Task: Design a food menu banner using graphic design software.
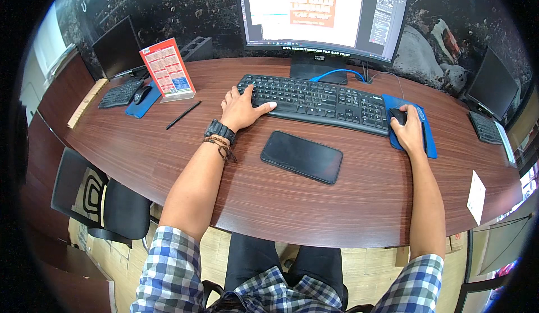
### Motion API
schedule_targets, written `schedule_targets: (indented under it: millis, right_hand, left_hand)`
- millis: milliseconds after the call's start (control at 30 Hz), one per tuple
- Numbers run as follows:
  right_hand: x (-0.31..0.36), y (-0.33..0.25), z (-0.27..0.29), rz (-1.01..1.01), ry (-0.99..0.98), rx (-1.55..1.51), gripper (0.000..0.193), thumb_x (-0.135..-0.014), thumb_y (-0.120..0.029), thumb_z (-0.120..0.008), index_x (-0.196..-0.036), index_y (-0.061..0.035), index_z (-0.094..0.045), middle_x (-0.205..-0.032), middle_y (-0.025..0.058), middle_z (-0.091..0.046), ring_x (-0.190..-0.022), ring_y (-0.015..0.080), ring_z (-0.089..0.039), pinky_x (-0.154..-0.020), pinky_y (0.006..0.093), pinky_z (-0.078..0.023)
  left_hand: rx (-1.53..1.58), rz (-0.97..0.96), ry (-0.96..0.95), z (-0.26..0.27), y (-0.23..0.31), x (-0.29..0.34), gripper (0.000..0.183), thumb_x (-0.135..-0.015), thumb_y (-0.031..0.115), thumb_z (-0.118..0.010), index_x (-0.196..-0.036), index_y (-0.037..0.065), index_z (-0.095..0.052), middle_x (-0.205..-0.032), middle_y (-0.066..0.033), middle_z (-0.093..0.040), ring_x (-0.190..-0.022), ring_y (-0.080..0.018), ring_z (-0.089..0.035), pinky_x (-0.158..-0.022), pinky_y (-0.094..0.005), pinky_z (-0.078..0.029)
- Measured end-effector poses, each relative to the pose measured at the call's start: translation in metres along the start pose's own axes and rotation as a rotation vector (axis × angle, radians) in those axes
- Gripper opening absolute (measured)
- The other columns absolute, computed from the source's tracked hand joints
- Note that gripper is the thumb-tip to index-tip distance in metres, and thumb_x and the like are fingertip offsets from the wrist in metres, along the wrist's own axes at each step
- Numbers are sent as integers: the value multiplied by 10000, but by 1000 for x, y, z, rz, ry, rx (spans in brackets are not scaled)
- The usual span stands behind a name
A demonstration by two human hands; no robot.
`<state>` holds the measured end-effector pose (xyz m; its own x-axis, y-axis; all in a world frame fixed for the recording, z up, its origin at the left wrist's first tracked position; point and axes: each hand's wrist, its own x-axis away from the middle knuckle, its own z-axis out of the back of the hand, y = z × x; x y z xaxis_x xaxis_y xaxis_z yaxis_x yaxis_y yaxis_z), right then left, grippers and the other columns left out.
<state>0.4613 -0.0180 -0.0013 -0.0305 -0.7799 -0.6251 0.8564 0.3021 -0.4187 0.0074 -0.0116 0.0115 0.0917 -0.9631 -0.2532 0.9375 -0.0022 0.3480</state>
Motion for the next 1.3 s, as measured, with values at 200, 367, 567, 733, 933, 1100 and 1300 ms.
schedule_targets:
  millis: [200,367,567,733,933,1100,1300]
  right_hand:
    - [0,-4,1,-20,-9,4,371,-796,-164,-685,-1083,18,-538,-1063,221,-599,-1023,386,-593,-904,415,-455]
    - [0,-4,2,-27,-8,7,368,-797,-167,-682,-1082,18,-539,-1069,222,-600,-1030,386,-592,-907,416,-454]
    - [0,-3,1,-38,-23,10,372,-798,-173,-679,-1085,18,-537,-1088,223,-598,-1051,389,-589,-917,423,-449]
    - [1,1,-1,0,-15,9,443,-799,-172,-672,-1180,25,-558,-1127,226,-594,-1091,385,-583,-964,418,-446]
    - [0,7,-1,71,-31,27,464,-802,-171,-657,-1219,24,-601,-1170,206,-591,-1124,368,-573,-989,412,-443]
    - [0,3,-1,53,-35,34,427,-799,-171,-656,-1173,34,-623,-1165,197,-597,-1118,368,-577,-987,409,-445]
    - [1,5,0,62,-20,33,417,-799,-169,-656,-1162,33,-628,-1167,196,-601,-1121,368,-581,-986,410,-447]
  left_hand:
    - [-1,-2,5,-2,-2,-1,1046,-760,769,-637,-1470,30,-423,-1452,-343,-345,-1389,-471,-288,-1124,-573,-240]
    - [-10,-7,15,0,0,1,1052,-765,782,-618,-1472,27,-424,-1446,-338,-363,-1382,-467,-311,-1126,-568,-250]
    - [9,0,5,-2,0,-1,1037,-757,760,-650,-1470,43,-423,-1458,-347,-330,-1389,-469,-276,-1117,-572,-240]
    - [11,-4,1,-1,0,0,1034,-754,768,-642,-1464,45,-432,-1459,-351,-330,-1377,-465,-293,-1107,-567,-252]
    - [11,-5,11,-2,-1,0,1031,-755,768,-642,-1461,46,-436,-1458,-354,-331,-1380,-469,-288,-1111,-570,-246]
    - [11,-5,16,-2,-1,0,1032,-756,763,-647,-1462,41,-435,-1458,-355,-330,-1385,-472,-280,-1114,-574,-241]
    - [4,-2,8,-1,1,1,1039,-763,769,-634,-1471,37,-426,-1458,-348,-340,-1388,-471,-290,-1120,-575,-243]
